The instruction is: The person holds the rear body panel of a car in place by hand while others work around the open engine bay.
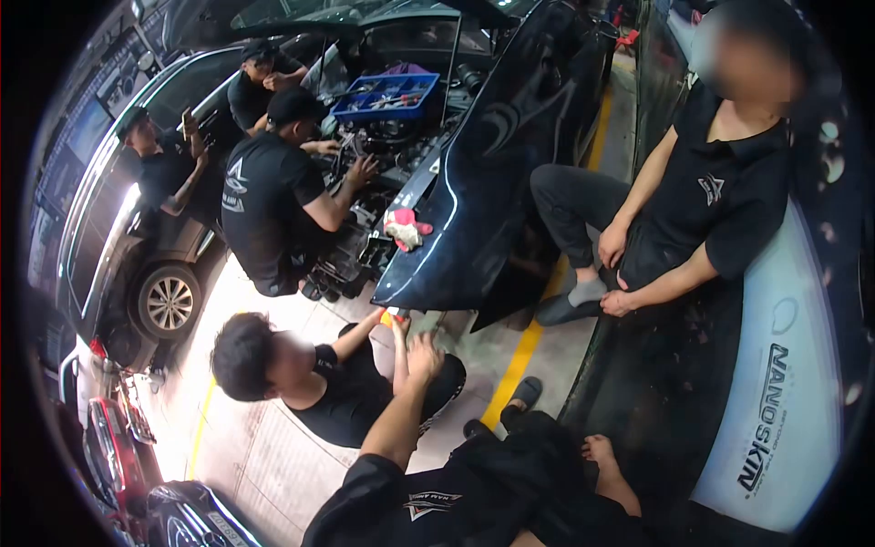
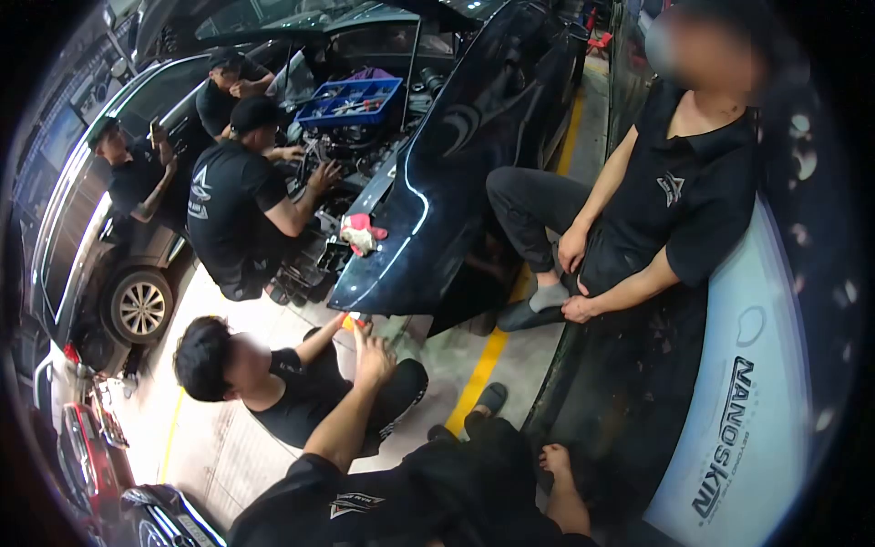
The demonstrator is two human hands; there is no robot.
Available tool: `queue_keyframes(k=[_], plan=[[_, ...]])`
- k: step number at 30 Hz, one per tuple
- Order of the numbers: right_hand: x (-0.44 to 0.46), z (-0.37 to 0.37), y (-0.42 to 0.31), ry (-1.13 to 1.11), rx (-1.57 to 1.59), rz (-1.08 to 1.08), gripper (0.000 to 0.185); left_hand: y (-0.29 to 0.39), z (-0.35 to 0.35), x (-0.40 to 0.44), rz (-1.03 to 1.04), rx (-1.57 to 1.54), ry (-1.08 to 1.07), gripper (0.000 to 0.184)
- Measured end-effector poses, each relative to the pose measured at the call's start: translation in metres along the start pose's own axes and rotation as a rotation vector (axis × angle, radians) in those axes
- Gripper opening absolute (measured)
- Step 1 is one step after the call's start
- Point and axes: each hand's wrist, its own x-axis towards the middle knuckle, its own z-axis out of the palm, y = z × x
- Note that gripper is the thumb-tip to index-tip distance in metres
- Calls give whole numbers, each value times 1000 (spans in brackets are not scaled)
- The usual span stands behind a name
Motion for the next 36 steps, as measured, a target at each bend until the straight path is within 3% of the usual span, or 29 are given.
queue_keyframes(k=[2, 7, 11, 16, 22, 32, 36], plan=[[-5, 3, -8, 57, 3, 30, 17, 11, -18, 47, 31, 99, 158, 63], [9, 6, -37, 77, 77, -79, 21, 37, -52, 111, -262, -127, -80, 76], [13, 6, -53, 111, 94, -125, 23, 42, -26, 105, -174, 47, -33, 98], [28, 5, -43, 45, 28, -34, 21, 44, -43, 101, -125, 97, -79, 99], [27, 10, -28, 106, 186, 3, 21, 47, -44, 99, -155, 96, -83, 100], [64, 13, -23, -76, 172, -97, 18, 33, -35, 99, -84, 118, -35, 94], [63, 6, -60, -11, 26, -138, 22, 26, -22, 106, -115, 122, -2, 94]])
